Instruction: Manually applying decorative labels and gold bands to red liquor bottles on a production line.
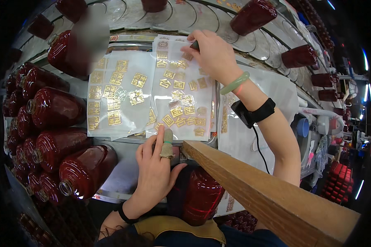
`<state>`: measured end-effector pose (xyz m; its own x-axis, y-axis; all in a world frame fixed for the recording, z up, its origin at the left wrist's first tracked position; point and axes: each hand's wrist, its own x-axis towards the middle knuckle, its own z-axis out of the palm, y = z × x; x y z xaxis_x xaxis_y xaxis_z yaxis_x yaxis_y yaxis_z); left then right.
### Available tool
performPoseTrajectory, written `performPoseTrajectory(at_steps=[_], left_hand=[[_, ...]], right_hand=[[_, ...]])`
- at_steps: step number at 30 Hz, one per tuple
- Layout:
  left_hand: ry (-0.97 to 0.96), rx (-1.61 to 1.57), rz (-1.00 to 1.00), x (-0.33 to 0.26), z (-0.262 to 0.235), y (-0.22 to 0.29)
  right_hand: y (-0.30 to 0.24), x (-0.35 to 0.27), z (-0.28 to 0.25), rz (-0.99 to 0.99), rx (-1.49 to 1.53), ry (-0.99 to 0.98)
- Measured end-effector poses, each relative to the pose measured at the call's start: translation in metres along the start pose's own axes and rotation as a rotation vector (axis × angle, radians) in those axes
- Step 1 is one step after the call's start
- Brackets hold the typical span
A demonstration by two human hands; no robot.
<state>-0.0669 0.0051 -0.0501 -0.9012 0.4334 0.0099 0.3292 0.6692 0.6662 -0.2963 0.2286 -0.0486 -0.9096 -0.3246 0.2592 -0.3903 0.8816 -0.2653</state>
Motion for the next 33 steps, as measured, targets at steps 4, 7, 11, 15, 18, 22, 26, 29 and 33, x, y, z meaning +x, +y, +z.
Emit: performPoseTrajectory(at_steps=[4, 7, 11, 15, 18, 22, 26, 29, 33], left_hand=[[-0.015, 0.010, 0.005, 0.000, 0.001, 0.000], [-0.009, 0.011, -0.005, 0.001, 0.001, 0.000], [0.001, -0.006, -0.014, 0.002, -0.002, 0.002], [0.008, -0.037, 0.002, 0.001, -0.013, 0.002], [0.103, -0.061, 0.017, 0.012, -0.031, 0.002], [0.305, -0.097, 0.021, 0.037, -0.050, -0.003], [0.590, -0.207, -0.061, 0.074, -0.055, 0.005], [0.686, -0.206, -0.059, 0.106, -0.049, 0.000], [0.680, -0.099, -0.135, 0.146, -0.048, -0.015]], right_hand=[[0.005, 0.003, 0.004, -0.016, -0.065, 0.036], [0.003, 0.006, 0.008, -0.011, -0.090, 0.035], [-0.002, 0.008, 0.007, 0.002, -0.124, 0.038], [-0.012, 0.004, 0.002, -0.027, -0.126, 0.032], [-0.014, -0.001, 0.000, -0.029, -0.041, 0.054], [-0.015, -0.007, -0.011, -0.014, -0.017, -0.004], [-0.024, -0.015, -0.026, -0.018, 0.001, -0.006], [-0.023, -0.020, -0.026, -0.099, 0.032, 0.096], [-0.022, -0.018, -0.022, -0.096, 0.028, 0.120]])
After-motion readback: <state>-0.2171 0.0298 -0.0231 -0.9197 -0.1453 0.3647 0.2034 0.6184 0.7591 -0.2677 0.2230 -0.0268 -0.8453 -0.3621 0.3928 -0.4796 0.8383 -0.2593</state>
